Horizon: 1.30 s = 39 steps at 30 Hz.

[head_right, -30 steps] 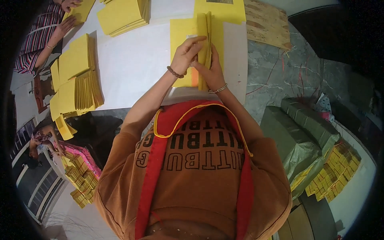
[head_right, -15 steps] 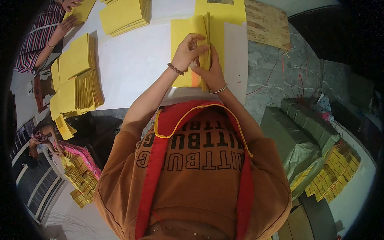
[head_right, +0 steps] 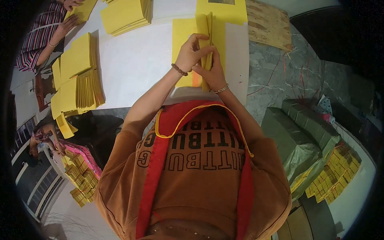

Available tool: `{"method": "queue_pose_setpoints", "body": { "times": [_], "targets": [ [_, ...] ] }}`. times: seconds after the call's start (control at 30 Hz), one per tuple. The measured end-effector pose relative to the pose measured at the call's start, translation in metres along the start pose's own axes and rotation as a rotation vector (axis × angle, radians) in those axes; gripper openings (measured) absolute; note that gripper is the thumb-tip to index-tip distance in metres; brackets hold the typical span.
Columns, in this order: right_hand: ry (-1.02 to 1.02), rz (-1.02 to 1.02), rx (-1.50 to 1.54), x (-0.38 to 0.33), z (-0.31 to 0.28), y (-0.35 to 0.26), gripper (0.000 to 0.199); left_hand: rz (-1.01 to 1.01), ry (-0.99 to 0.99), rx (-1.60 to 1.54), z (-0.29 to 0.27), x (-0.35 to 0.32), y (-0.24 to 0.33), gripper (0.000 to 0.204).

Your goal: Folding yellow paper to create packets and inserting silver squares into them.

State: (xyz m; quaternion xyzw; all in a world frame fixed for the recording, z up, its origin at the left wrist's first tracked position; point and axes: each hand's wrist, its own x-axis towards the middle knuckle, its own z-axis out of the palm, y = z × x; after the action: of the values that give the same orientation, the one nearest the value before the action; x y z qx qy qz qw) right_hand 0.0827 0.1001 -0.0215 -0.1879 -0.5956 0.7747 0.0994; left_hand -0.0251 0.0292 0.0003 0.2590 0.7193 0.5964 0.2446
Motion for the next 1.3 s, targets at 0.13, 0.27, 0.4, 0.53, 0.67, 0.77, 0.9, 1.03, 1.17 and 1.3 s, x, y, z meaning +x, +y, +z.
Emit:
{"method": "queue_pose_setpoints", "body": {
  "times": [0.13,0.27,0.4,0.53,0.67,0.77,0.9,1.03,1.17,1.3],
  "targets": [
    [0.004,-0.067,-0.11,0.001,-0.003,0.004,0.09,-0.137,-0.052,-0.141,-0.003,-0.002,0.003,0.038],
    [0.011,-0.046,-0.085,0.001,0.0,-0.006,0.09,-0.141,-0.062,-0.269,-0.004,-0.003,0.002,0.038],
    [0.014,-0.051,-0.051,0.002,-0.002,-0.001,0.089,-0.122,-0.078,-0.302,-0.003,-0.002,0.001,0.037],
    [0.01,-0.062,-0.073,0.001,-0.001,-0.002,0.087,-0.135,-0.075,-0.257,-0.003,-0.002,0.002,0.037],
    [0.003,-0.054,-0.025,0.001,-0.001,-0.001,0.085,-0.114,-0.081,-0.237,-0.004,-0.002,0.001,0.037],
    [0.008,-0.062,-0.01,0.001,-0.004,0.004,0.084,-0.129,-0.087,-0.273,-0.004,-0.002,0.003,0.036],
    [-0.031,-0.049,0.065,0.001,-0.007,0.006,0.084,-0.134,-0.052,-0.343,-0.001,-0.005,0.004,0.028],
    [-0.031,-0.096,0.028,0.0,-0.003,0.001,0.076,-0.209,-0.07,-0.325,-0.003,-0.008,0.008,0.024],
    [0.064,0.015,0.139,0.0,0.001,-0.005,0.062,-0.218,-0.011,-0.26,-0.004,-0.008,0.003,0.017],
    [0.055,0.073,0.157,0.0,-0.003,-0.001,0.057,-0.154,0.13,-0.174,0.001,-0.01,-0.001,0.013]
  ]
}}
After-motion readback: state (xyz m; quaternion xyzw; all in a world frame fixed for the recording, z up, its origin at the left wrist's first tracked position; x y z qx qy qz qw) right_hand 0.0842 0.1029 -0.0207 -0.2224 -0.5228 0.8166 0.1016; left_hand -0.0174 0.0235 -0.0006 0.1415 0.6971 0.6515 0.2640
